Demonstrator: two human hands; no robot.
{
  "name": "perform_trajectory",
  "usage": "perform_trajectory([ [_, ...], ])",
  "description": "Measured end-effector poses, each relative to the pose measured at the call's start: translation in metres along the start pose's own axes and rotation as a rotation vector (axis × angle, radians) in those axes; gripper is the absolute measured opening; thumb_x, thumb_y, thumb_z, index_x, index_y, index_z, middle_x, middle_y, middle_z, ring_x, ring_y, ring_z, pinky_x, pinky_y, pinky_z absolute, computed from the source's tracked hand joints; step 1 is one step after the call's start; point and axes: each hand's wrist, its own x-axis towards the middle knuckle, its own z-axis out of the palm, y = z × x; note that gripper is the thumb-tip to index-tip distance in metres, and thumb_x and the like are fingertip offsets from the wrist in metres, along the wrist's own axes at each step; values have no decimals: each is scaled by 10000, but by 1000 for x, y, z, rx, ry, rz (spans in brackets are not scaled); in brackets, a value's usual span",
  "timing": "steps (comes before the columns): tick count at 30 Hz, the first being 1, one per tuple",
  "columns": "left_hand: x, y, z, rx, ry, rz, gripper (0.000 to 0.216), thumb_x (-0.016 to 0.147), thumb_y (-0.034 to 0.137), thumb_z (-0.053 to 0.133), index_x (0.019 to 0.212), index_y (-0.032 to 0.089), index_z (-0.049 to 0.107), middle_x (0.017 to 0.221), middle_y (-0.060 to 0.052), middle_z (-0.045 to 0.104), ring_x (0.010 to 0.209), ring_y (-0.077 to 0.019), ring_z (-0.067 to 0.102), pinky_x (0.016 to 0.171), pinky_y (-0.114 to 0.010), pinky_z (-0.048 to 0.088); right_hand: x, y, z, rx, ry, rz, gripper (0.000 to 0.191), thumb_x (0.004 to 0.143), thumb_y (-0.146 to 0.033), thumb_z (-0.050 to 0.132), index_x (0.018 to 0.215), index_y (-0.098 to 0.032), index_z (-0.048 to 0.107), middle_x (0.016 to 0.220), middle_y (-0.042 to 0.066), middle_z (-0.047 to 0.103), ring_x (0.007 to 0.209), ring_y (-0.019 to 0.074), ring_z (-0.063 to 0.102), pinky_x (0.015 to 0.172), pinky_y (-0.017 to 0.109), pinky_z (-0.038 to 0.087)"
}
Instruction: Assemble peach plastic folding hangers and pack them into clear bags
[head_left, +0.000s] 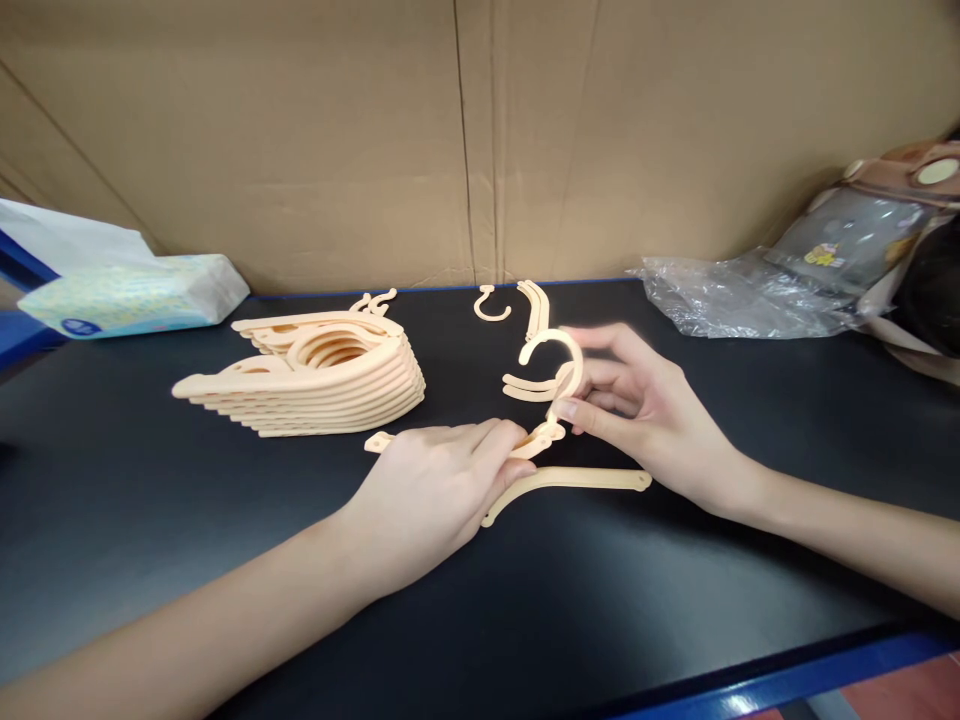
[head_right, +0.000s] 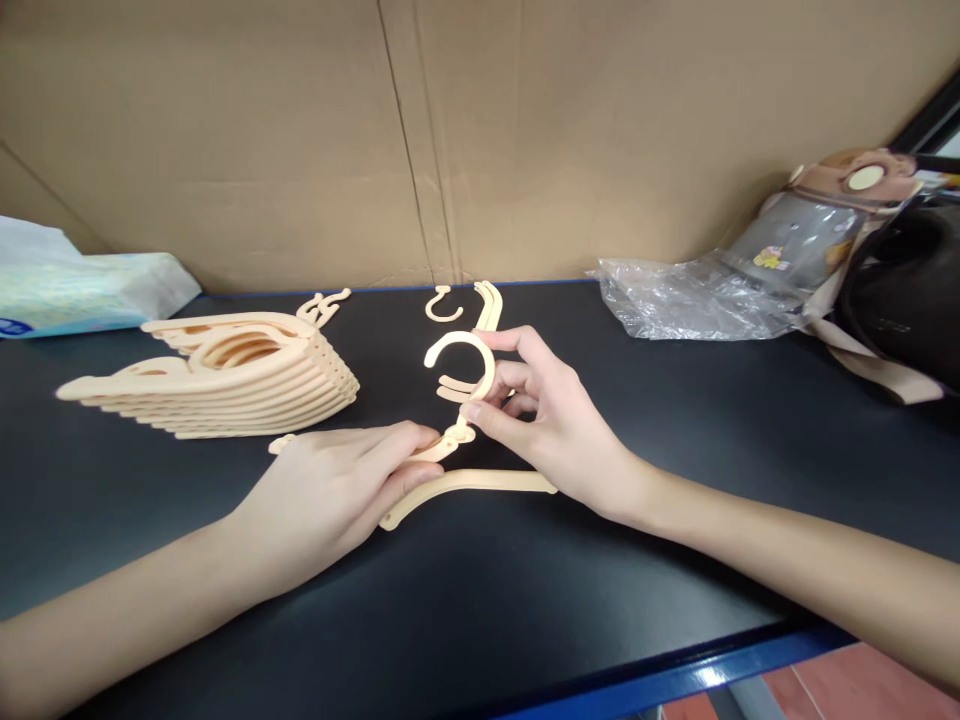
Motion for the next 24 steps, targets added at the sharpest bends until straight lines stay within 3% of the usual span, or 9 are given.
perform_trajectory([
  [24,1,1,-1,3,-75,-57,330,1053,293,317,824,172,522,653,22,605,525,-132,582,472,-241,363,-2,5,0,-103,-54,-21,350,882,-246,653,1160,-244,441,825,-36,656,711,133,630,688,313,543],
])
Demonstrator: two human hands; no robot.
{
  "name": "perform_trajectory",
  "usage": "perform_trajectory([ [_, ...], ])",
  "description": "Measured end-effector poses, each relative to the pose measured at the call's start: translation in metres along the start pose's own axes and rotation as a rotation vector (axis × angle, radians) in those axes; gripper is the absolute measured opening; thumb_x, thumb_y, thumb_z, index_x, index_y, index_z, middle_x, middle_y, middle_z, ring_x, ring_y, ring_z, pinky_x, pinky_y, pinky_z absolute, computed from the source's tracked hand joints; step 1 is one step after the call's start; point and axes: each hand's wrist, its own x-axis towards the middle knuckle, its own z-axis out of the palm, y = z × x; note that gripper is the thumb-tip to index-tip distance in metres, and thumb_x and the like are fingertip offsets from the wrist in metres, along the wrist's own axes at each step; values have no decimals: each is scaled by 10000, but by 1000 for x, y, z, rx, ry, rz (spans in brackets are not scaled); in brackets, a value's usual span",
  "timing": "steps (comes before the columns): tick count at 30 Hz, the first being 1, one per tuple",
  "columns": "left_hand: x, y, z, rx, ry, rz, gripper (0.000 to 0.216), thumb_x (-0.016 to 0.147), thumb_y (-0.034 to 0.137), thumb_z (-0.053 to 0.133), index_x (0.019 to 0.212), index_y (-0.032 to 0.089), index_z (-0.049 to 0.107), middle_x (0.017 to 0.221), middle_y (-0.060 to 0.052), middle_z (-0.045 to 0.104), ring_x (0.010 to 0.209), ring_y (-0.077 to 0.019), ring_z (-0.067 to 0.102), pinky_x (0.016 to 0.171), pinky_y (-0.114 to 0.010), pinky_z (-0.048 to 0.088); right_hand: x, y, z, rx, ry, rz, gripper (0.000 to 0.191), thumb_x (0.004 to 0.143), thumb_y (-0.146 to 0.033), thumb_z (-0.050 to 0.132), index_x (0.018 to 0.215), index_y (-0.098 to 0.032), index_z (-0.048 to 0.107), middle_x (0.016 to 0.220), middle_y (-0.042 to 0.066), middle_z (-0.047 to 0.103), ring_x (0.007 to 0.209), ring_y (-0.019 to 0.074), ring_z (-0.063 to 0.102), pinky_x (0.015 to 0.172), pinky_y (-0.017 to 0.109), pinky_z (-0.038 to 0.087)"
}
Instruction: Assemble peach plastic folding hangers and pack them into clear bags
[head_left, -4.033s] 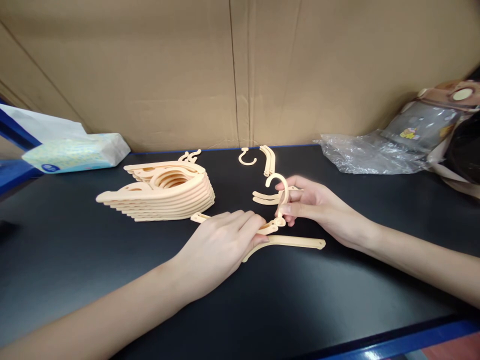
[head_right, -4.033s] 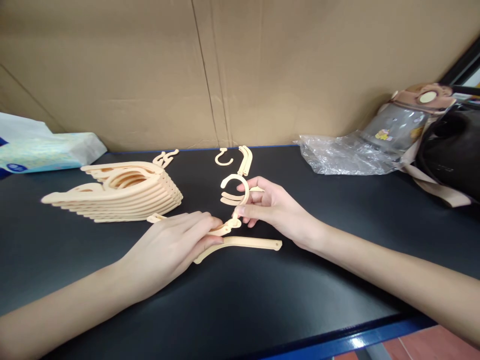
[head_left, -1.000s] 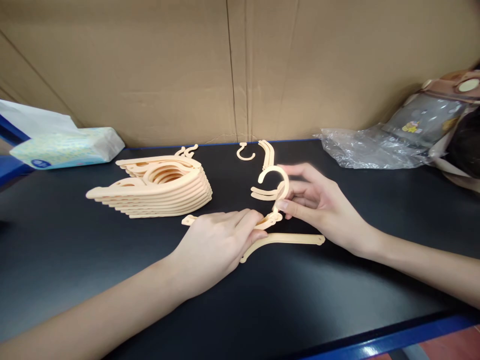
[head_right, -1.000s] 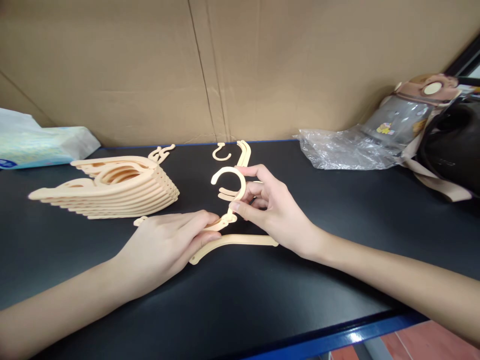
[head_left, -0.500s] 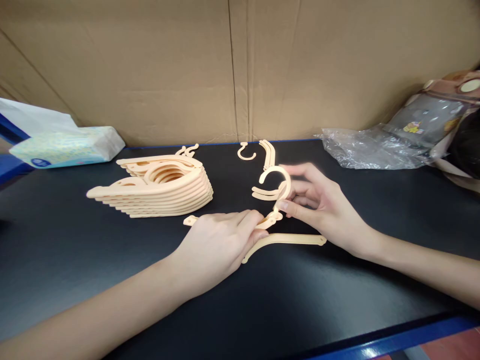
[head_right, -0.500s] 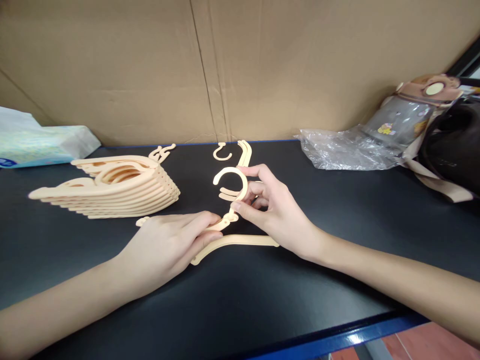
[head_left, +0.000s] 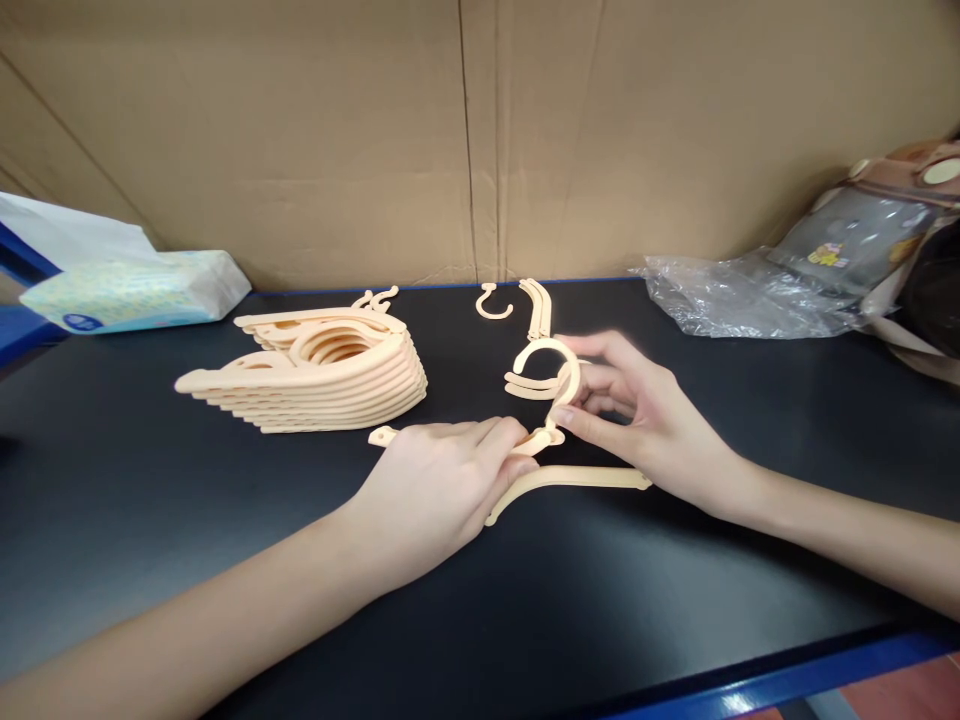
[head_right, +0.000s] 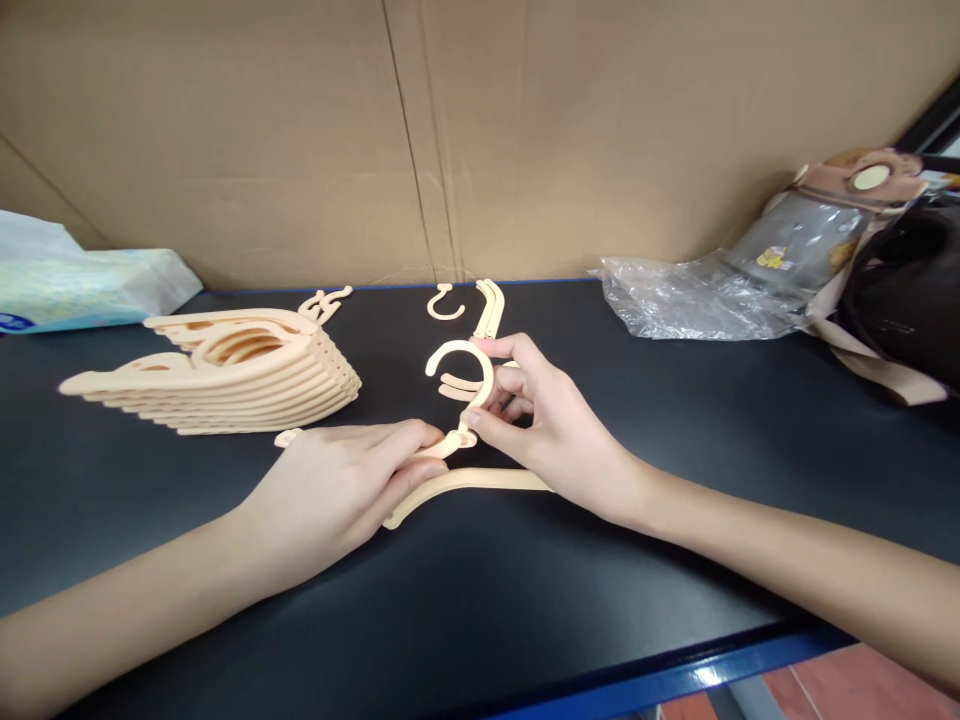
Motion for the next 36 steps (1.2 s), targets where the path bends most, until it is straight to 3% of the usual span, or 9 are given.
perform_trajectory([
  [7,-2,1,3,-94,15,-77,260,1036,298,356,926,185,563,691,24,637,552,-128,598,484,-225,365,2,2,0,41,13,40,344,860,-297,684,1086,-260,427,830,-26,702,764,177,693,714,352,560],
  [11,-1,3,-1,-79,-10,-85,235,1031,312,396,964,179,577,655,34,620,510,-126,578,458,-221,335,2,1,-1,3,-54,5,352,865,-313,691,1094,-261,429,793,-42,711,725,168,684,747,356,552],
  [18,-1,8,-10,-192,-35,-117,217,1031,246,387,933,180,569,760,20,642,590,-119,608,485,-209,379,-4,-8,-6,-175,-6,-71,346,864,-371,698,1064,-257,439,769,-37,664,682,150,612,626,291,496],
  [23,-1,5,-13,-512,-99,-313,187,1009,283,425,943,221,589,814,33,655,650,-111,615,548,-198,463,-10,-12,-13,-407,48,-253,244,913,-385,636,946,-257,431,663,-50,571,606,132,562,610,278,470],
  [28,3,-1,-14,-1027,-176,-545,164,921,312,512,886,192,618,760,21,623,546,-90,576,410,-157,453,-11,-11,-12,-761,-282,-585,156,941,-351,601,898,-201,604,809,31,641,725,152,585,647,285,465],
  [31,4,-4,-15,-1233,-244,-644,161,874,323,580,862,170,630,801,3,645,633,-104,623,465,-164,501,-13,-9,-7,-874,-357,-634,190,964,-320,557,987,-170,672,915,69,672,815,180,607,721,315,491],
  [36,4,-6,-19,-1400,-346,-853,231,827,385,707,825,160,657,832,-13,733,784,-111,682,677,-171,542,-16,-4,-1,-931,-340,-642,237,1012,-227,455,969,-156,677,863,38,660,768,162,563,689,304,456],
])
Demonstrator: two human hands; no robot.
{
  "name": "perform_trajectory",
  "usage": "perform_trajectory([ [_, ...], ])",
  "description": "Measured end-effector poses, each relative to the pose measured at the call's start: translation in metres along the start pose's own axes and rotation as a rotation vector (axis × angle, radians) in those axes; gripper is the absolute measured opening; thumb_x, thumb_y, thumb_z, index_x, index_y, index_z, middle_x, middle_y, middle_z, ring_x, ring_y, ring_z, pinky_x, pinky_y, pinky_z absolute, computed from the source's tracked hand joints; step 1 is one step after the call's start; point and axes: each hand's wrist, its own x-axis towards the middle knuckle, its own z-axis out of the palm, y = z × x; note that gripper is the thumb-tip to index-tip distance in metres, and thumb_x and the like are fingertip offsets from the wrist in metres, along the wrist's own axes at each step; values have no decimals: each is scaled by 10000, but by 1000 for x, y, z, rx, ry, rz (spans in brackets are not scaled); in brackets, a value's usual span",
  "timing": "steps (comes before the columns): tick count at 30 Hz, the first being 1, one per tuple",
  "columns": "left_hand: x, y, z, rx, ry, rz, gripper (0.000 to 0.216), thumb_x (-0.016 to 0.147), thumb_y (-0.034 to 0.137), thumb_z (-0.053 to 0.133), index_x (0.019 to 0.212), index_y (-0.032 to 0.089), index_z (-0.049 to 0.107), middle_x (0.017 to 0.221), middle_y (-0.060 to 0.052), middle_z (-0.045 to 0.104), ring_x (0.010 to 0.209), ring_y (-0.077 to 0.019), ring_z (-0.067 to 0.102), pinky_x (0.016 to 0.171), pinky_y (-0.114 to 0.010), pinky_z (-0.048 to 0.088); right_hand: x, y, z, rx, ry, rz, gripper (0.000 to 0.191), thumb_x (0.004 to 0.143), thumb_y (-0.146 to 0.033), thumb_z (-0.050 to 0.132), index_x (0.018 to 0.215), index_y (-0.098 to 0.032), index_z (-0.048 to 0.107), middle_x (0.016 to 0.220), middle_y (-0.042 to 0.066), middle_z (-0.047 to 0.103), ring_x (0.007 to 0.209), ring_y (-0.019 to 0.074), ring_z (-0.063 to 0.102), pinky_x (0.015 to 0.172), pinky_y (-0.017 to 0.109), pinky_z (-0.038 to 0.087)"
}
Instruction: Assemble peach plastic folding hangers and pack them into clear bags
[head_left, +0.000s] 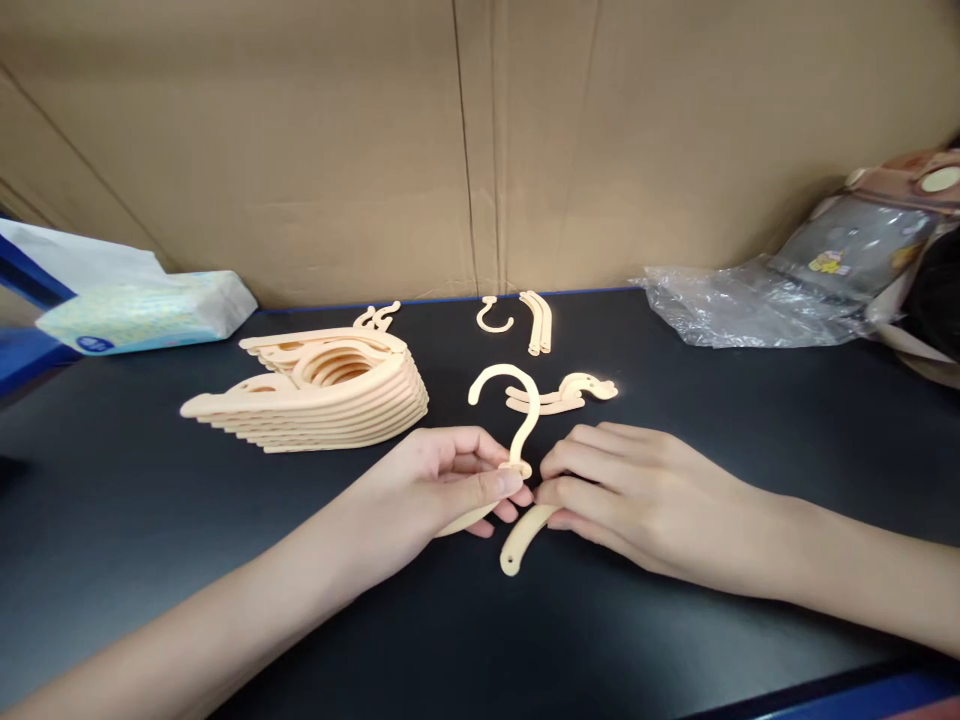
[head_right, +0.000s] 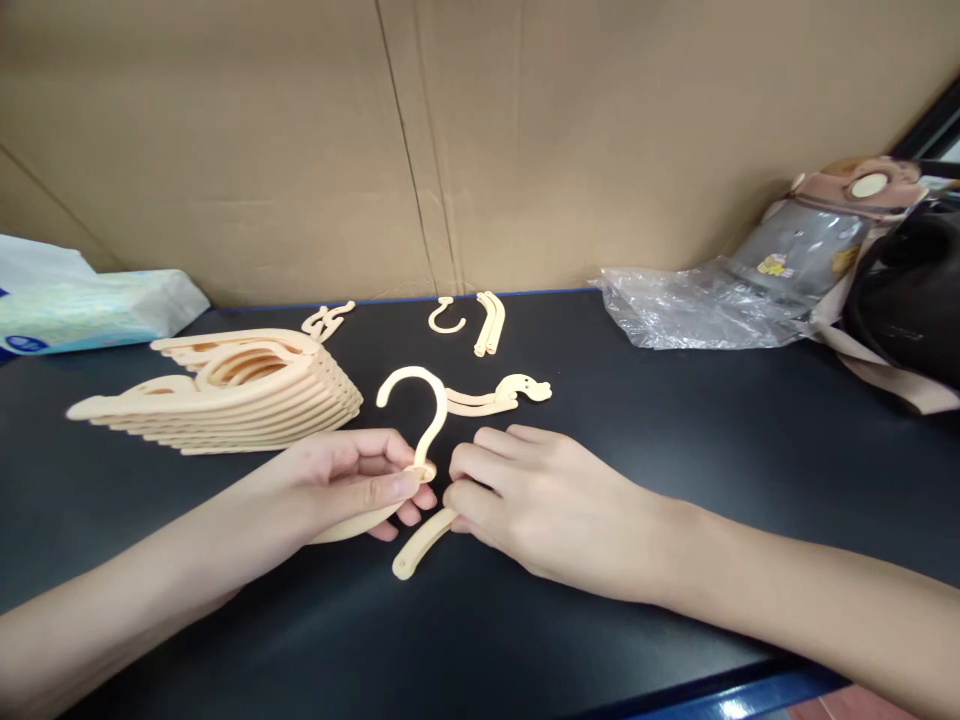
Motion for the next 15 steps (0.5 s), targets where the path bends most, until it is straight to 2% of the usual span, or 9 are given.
perform_trajectory([
  [3,-1,0,0,-44,-22,-21,242,833,392,722,824,153,685,874,-36,764,865,-133,703,749,-184,537,0,2,-2,31,-17,-10,260,1027,-199,406,973,-146,655,846,41,648,763,162,551,701,300,442],
  [7,-1,-1,0,-81,-11,19,227,852,385,720,804,164,694,817,0,755,784,-100,689,718,-161,521,1,6,-8,147,-41,39,269,1037,-186,351,988,-139,612,873,56,624,774,153,560,710,276,441],
  [9,-1,0,0,-84,25,24,206,847,364,728,796,166,695,789,15,736,770,-94,677,706,-152,521,0,8,-9,160,-59,64,240,1018,-138,355,985,-137,593,867,52,611,718,145,545,649,267,423],
  [12,-2,3,0,-86,56,25,142,853,317,720,884,179,719,821,15,730,788,-103,676,698,-160,539,-3,10,-9,129,-83,85,243,969,-56,345,933,-152,566,800,29,596,612,135,496,548,266,359],
  [15,-3,7,0,-84,78,27,148,876,289,695,980,191,733,817,15,725,764,-96,668,657,-149,543,-4,11,-8,100,-90,120,251,978,-67,330,1039,-156,557,781,9,638,558,122,508,516,255,335],
])
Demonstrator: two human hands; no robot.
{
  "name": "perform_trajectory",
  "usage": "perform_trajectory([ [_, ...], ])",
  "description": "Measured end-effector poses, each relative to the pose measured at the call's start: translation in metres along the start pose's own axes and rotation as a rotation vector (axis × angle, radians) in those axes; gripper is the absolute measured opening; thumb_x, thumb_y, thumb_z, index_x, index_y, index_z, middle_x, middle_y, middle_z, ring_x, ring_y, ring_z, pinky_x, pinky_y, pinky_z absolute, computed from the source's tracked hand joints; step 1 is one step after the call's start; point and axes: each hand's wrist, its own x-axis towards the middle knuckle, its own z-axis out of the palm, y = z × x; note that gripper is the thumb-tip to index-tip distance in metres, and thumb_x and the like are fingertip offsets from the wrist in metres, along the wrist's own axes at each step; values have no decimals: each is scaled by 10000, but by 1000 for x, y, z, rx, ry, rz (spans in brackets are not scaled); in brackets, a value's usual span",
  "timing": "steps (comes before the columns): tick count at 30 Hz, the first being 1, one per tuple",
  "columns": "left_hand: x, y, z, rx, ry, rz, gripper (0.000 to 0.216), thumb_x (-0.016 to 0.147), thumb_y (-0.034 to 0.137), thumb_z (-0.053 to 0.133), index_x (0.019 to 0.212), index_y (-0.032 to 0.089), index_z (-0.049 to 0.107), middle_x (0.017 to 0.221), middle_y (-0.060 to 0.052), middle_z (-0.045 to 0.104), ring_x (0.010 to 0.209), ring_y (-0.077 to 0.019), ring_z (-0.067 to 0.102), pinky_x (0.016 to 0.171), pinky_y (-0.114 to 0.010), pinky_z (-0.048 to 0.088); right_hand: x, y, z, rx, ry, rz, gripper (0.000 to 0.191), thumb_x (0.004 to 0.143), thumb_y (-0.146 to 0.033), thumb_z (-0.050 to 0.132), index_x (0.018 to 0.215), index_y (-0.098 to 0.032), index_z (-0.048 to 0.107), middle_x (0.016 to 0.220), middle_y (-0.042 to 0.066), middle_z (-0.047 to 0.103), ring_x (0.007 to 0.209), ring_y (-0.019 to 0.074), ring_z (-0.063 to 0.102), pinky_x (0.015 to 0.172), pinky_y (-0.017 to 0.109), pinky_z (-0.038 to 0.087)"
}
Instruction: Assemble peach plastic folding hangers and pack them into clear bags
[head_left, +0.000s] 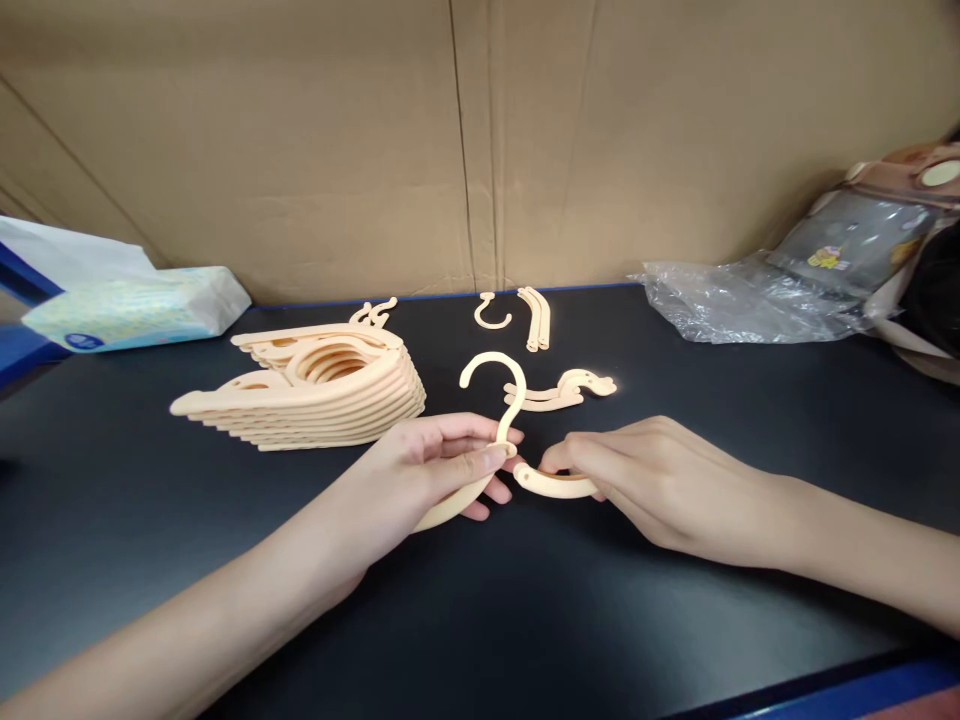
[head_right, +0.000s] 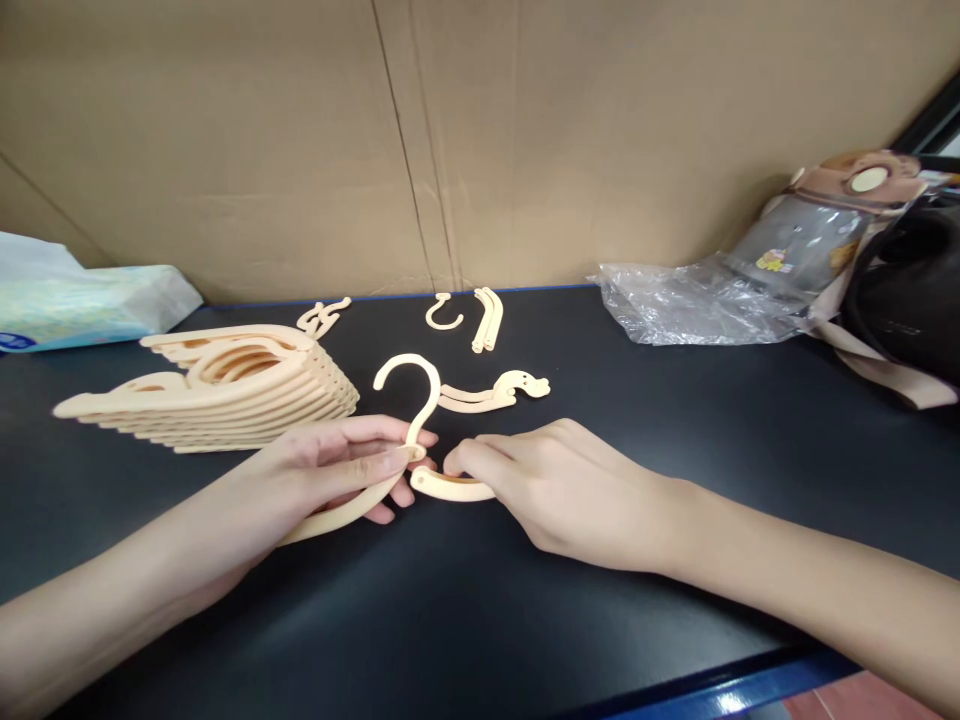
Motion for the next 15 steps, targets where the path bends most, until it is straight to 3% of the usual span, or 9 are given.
perform_trajectory([
  [2,0,2,1,-5,20,-2,159,889,278,680,1008,190,736,770,20,714,710,-83,647,618,-134,533,-1,0,0,-1,10,34,213,1025,-180,351,1103,-151,547,727,-11,652,518,114,527,496,247,326],
  [5,0,2,2,-14,22,12,176,892,290,674,1023,192,739,707,32,694,629,-69,605,567,-123,516,-1,-1,-1,28,29,35,231,1030,-331,411,1017,-155,559,682,-24,642,528,111,564,492,245,325],
  [10,-1,2,3,22,7,12,224,895,362,660,976,174,751,610,34,646,551,-66,550,490,-114,458,0,-1,1,-69,89,4,185,1005,-287,479,924,-175,601,779,-11,680,604,107,592,557,247,367],
  [15,-3,3,5,81,-24,-37,320,923,430,611,1081,184,740,570,29,640,487,-55,527,474,-117,416,1,0,6,-221,133,-8,254,1007,-327,477,917,-181,665,731,-17,658,609,132,584,578,278,374],
])
